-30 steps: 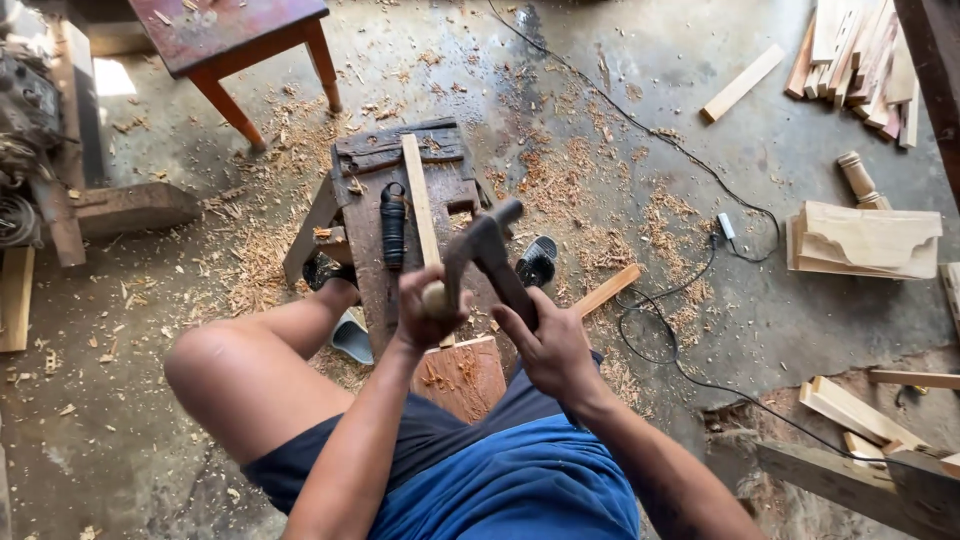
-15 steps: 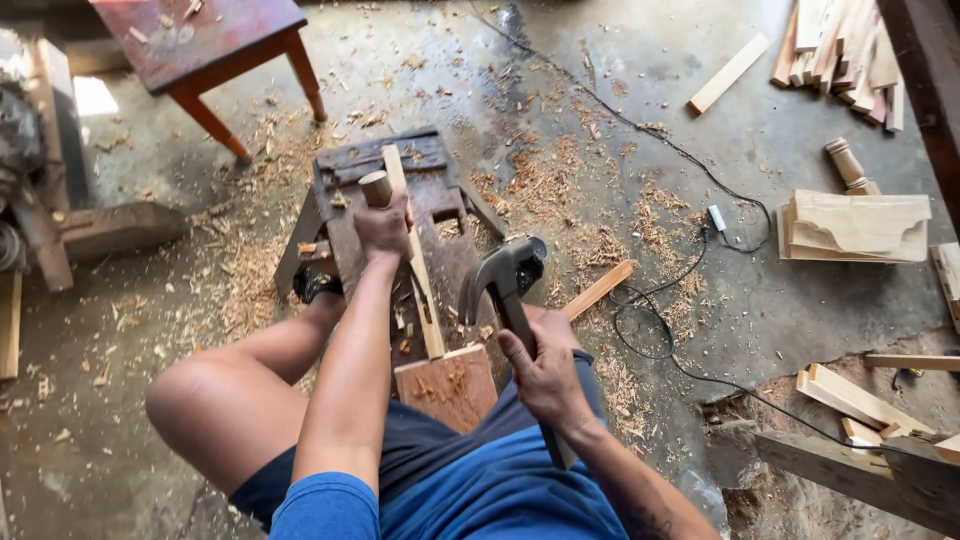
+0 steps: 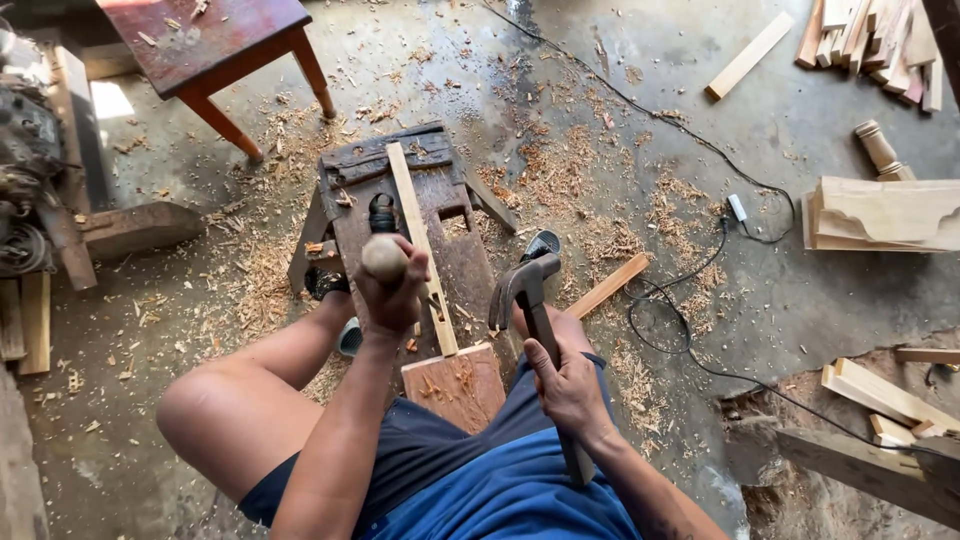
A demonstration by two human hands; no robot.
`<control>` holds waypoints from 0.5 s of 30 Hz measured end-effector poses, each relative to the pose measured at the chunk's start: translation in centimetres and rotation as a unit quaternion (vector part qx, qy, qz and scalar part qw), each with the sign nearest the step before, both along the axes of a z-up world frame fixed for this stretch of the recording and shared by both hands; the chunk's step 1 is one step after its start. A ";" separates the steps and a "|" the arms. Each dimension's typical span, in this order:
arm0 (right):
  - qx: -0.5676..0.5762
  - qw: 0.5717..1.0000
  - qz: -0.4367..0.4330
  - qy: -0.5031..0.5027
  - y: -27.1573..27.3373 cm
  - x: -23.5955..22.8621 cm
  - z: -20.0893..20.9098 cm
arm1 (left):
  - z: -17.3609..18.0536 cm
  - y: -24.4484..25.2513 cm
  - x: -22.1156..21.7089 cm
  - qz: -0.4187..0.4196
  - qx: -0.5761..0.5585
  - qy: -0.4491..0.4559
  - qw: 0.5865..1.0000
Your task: Chiseling a slot into a piece of wood using a hammer and a chisel on a workbench.
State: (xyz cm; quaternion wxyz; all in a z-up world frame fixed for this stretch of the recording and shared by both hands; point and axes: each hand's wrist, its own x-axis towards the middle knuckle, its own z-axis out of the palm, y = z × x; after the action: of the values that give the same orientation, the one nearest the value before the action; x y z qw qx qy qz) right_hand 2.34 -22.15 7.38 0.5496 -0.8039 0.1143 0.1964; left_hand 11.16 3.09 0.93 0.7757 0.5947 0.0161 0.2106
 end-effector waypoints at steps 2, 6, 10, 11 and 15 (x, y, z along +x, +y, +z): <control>-0.007 1.000 0.003 0.001 -0.3 -0.8 -0.9 | -1.5 -0.6 -1.2 0.023 0.046 -0.051 0.997; -0.032 0.999 0.020 -0.014 -0.7 -1.9 -1.5 | -3.1 -1.5 -3.4 0.019 0.129 -0.102 0.986; -0.043 0.999 0.025 -0.013 -0.6 -2.5 0.7 | -4.6 -2.6 -6.1 0.025 0.217 -0.242 0.945; -0.061 0.996 0.034 -0.051 -0.7 -2.7 1.1 | -3.3 -2.8 -7.2 -0.029 0.240 -0.220 0.945; -0.084 0.964 0.114 -0.225 -3.2 -3.7 1.4 | 0.4 -4.0 -10.0 -0.119 0.338 -0.219 0.907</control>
State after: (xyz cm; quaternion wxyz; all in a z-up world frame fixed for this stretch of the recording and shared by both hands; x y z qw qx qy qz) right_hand -1.39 -25.35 8.74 0.4655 -0.8784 -0.0883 0.0620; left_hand 1.13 -0.95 1.30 0.5313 0.7577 -0.2973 0.2347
